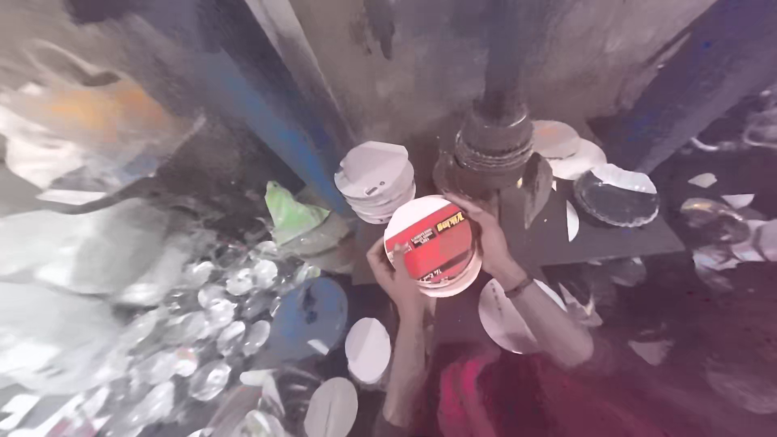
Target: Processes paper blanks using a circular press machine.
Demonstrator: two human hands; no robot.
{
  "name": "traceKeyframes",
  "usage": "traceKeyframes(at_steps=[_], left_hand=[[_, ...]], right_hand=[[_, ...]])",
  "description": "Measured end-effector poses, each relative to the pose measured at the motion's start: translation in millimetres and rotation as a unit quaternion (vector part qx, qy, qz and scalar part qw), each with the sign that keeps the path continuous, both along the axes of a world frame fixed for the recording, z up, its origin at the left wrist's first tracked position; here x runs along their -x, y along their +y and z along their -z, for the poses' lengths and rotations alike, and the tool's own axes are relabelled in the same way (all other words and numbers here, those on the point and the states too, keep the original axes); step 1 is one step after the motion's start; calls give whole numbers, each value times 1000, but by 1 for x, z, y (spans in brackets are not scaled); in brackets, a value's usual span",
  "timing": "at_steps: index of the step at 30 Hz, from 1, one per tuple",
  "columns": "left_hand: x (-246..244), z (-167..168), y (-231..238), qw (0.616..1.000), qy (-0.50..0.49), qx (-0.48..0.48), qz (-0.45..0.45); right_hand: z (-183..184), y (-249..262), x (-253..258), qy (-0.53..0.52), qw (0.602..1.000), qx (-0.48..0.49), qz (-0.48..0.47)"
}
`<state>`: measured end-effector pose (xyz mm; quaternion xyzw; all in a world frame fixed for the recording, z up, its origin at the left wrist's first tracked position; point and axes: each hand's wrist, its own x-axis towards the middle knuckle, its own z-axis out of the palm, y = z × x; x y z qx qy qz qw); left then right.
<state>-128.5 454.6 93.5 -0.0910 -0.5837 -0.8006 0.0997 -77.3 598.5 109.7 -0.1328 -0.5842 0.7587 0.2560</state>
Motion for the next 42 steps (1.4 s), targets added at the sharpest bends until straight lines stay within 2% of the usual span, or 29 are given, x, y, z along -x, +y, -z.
traceKeyframes(at_steps=[2, 4, 10, 12, 15, 17, 18, 20, 22, 24, 26, 29, 31, 32, 34, 35, 37, 38, 39, 42], left_hand=[[-1, 1, -1, 1000, 15, 7, 5], [-3, 0, -4, 999, 30, 14, 21], [-3, 15, -4, 996, 80, -23, -19], [-4, 14, 0, 997, 62, -12, -41], [-5, 8, -3, 996, 61, 12, -72], [-11, 8, -8, 982, 120, 75, -122], [-15, 11, -10, 964, 175, 136, -147], [-26, 16, -9, 904, 259, 285, -185], [-32, 17, -8, 853, 293, 393, -176], [-34, 11, -10, 836, 305, 434, -144], [-34, 1, -14, 838, 299, 441, -116], [-36, -17, -28, 874, 246, 404, -107], [-32, -34, -42, 930, 182, 303, -104], [-30, -42, -52, 963, 130, 223, -76], [-23, -46, -70, 996, 38, 75, -28], [-21, -44, -80, 998, 20, 57, -30], [-18, -41, -96, 996, -8, 44, -77], [-18, -41, -103, 994, -31, 32, -105], [-19, -39, -110, 991, -49, 15, -124], [-18, -31, -131, 988, -71, -33, -133]], right_hand=[[0, -2, -2, 13, 1000, 10, -10], [4, -5, 1, 23, 999, -39, -3], [2, -18, 18, -13, 982, -111, 151], [7, -10, 19, -38, 979, -147, 134], [-12, 8, 11, -73, 973, -215, 48], [-26, 15, 3, -90, 953, -290, -4], [-32, 15, 1, -107, 936, -335, -8], [-41, 7, -3, -167, 894, -415, -13], [-43, -3, 1, -200, 858, -473, 6], [-46, -10, 4, -181, 844, -502, 54], [-53, -18, 0, -118, 859, -489, 92], [-63, -30, -7, 34, 900, -422, 103], [-69, -33, -6, 104, 918, -378, 64], [-69, -35, -5, 116, 920, -372, 47], [-63, -32, 0, 81, 902, -422, 41], [-59, -30, 3, 27, 881, -470, 50], [-53, -23, 11, -145, 822, -550, 30], [-51, -21, 16, -223, 800, -558, 7], [-47, -21, 19, -253, 792, -555, 7], [-46, -25, 18, -166, 793, -578, 97]])
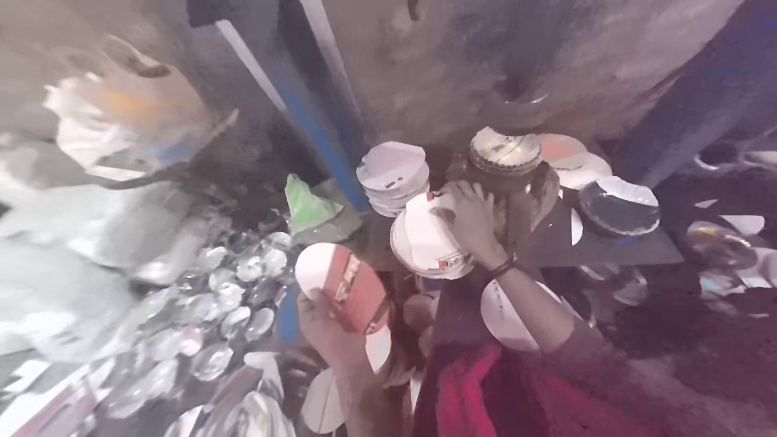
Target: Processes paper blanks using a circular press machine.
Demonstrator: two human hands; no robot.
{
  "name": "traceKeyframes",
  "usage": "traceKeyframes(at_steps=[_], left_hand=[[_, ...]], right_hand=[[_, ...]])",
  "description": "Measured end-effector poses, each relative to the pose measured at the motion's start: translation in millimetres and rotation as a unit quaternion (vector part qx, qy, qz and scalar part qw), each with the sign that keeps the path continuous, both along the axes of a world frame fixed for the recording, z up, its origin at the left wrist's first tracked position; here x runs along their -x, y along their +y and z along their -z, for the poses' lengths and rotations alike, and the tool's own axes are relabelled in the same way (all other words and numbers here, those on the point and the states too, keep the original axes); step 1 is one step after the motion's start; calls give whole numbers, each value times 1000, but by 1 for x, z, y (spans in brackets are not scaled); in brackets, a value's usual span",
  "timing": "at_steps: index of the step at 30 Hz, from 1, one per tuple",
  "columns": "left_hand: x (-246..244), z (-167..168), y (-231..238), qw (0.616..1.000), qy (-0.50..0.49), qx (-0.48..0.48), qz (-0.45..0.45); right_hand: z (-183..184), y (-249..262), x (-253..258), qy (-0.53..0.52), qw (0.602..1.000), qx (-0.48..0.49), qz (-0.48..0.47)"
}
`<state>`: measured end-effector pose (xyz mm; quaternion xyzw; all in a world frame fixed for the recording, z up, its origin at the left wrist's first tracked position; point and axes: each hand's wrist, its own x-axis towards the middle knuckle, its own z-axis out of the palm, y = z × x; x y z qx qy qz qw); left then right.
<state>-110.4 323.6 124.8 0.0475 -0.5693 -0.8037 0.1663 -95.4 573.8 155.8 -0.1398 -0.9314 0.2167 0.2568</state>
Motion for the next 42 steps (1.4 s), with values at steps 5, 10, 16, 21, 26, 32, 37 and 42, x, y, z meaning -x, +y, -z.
traceKeyframes(at_steps=[5, 10, 16, 21, 26, 32, 37, 42], left_hand=[[-2, 15, -23, 981, 38, -165, 98], [-18, 15, -20, 946, 44, -247, 205], [-30, 12, -4, 958, 69, -157, 228], [-36, 9, -22, 964, 49, -136, 223], [-47, 4, -17, 948, 117, -7, 295], [-48, 3, -35, 963, 95, 12, 253], [-43, 6, -21, 960, 74, -31, 267], [-47, -1, -6, 943, 131, -21, 304]], right_hand=[[-9, 27, 1, 164, 969, 156, -100], [-13, 54, -5, 196, 940, 251, -123], [-7, 28, -12, 82, 993, 71, -51], [-8, 34, -7, 143, 985, 91, -45], [-20, 32, -52, 242, 958, 62, -141], [-36, 91, -189, 116, 970, -196, -87], [-28, 91, -202, 29, 993, -102, -45], [-11, 29, -83, 28, 993, -11, -115]])
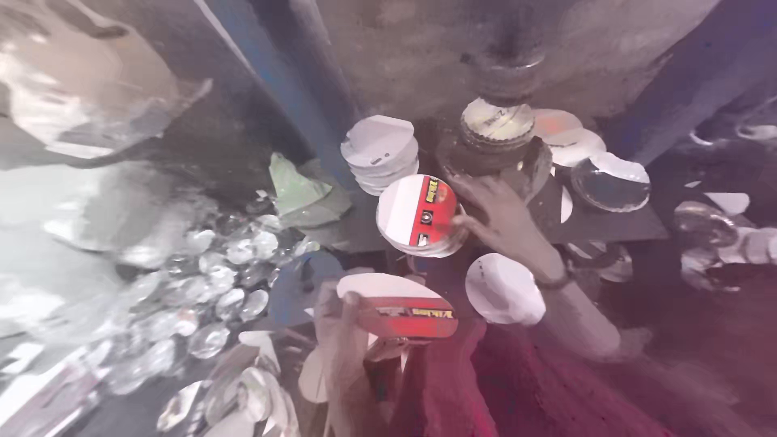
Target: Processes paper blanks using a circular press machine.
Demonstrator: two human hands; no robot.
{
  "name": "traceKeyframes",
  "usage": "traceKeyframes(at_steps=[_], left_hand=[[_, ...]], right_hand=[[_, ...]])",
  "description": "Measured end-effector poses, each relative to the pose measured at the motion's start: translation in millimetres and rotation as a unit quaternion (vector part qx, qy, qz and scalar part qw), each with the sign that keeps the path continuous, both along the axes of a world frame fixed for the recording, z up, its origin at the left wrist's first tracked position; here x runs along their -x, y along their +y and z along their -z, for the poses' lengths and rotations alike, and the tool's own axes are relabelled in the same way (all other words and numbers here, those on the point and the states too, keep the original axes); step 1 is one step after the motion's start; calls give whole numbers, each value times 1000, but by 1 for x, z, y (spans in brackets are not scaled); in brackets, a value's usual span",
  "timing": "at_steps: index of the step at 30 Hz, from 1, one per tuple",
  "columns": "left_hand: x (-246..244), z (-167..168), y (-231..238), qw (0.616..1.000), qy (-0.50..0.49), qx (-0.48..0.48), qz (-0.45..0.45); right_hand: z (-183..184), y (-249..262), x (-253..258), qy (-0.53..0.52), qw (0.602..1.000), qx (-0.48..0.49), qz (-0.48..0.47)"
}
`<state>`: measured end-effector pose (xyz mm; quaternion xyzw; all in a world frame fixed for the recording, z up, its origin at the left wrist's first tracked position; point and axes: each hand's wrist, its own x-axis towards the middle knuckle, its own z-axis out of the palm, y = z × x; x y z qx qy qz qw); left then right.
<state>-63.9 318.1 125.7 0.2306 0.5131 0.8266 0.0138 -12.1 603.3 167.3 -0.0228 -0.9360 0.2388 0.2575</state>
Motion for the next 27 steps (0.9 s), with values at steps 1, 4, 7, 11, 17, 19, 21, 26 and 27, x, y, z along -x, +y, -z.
traceKeyframes(at_steps=[1, 4, 7, 11, 17, 19, 21, 26, 27], left_hand=[[0, -1, -3, 1000, 10, 9, 9], [-2, -3, -22, 999, 10, 35, 2], [-8, 0, -39, 997, -58, 47, -21], [-12, 10, -44, 984, -165, 22, 70], [-13, 23, -58, 964, -102, 244, -7], [-13, 27, -95, 923, -15, 385, -14], [-18, 20, -123, 833, 15, 552, 41], [-30, 52, -155, 804, 47, 551, 217], [-30, 61, -158, 815, 64, 532, 222]], right_hand=[[0, -12, 16, -38, 999, -24, -26], [1, -44, 28, -104, 985, -57, -129], [8, -53, 20, -14, 985, -90, -147], [14, -63, 5, 158, 966, -141, -147], [29, -108, -15, 71, 887, -130, -438], [21, -97, 8, 77, 937, -106, -323], [9, -83, 35, 15, 984, -79, -156], [5, -32, 84, -184, 979, -45, 76], [3, -26, 88, -207, 973, -42, 98]])
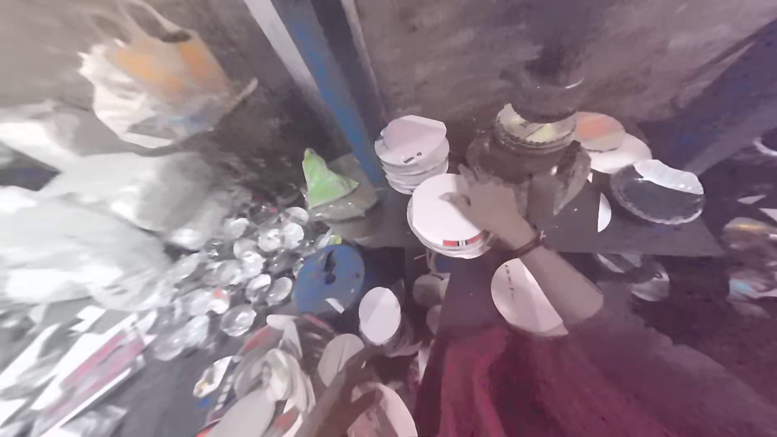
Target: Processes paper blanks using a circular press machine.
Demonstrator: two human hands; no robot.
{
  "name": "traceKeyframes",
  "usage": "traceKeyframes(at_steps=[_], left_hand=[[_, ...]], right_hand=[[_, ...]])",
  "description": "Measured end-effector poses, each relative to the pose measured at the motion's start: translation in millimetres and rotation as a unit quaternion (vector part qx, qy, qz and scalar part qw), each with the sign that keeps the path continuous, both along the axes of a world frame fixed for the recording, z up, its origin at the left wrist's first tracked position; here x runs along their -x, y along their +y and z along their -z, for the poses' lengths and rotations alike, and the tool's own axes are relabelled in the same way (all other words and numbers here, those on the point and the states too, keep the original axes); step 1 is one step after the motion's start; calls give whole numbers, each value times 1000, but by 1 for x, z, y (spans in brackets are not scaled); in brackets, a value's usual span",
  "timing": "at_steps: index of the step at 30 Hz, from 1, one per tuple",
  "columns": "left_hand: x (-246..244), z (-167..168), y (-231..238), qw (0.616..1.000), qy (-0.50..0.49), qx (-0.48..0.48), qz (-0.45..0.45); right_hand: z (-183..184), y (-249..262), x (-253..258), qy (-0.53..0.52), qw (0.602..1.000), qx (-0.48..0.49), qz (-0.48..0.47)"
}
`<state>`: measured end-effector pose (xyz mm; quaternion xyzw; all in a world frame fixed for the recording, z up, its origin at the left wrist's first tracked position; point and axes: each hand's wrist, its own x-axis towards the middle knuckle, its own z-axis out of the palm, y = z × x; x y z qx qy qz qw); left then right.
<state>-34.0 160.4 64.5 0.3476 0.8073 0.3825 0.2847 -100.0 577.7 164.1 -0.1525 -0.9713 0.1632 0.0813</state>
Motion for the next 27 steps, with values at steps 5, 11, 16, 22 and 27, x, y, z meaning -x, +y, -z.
traceKeyframes(at_steps=[5, 11, 16, 22, 27], left_hand=[[5, -24, 23, 987, -9, -131, -90], [14, -64, 102, 841, -8, -475, -260], [11, -48, 183, 836, -40, -483, -256], [3, -31, 160, 789, -224, -481, -310], [1, -40, 128, 717, -238, -533, -381]], right_hand=[[-6, 18, -4, 178, 984, 18, 9], [-17, 26, -44, 435, 881, 157, -102], [8, -18, -113, 250, 865, 396, -180], [0, -1, -66, 299, 915, 208, -176], [5, -1, 24, 68, 993, 6, -96]])
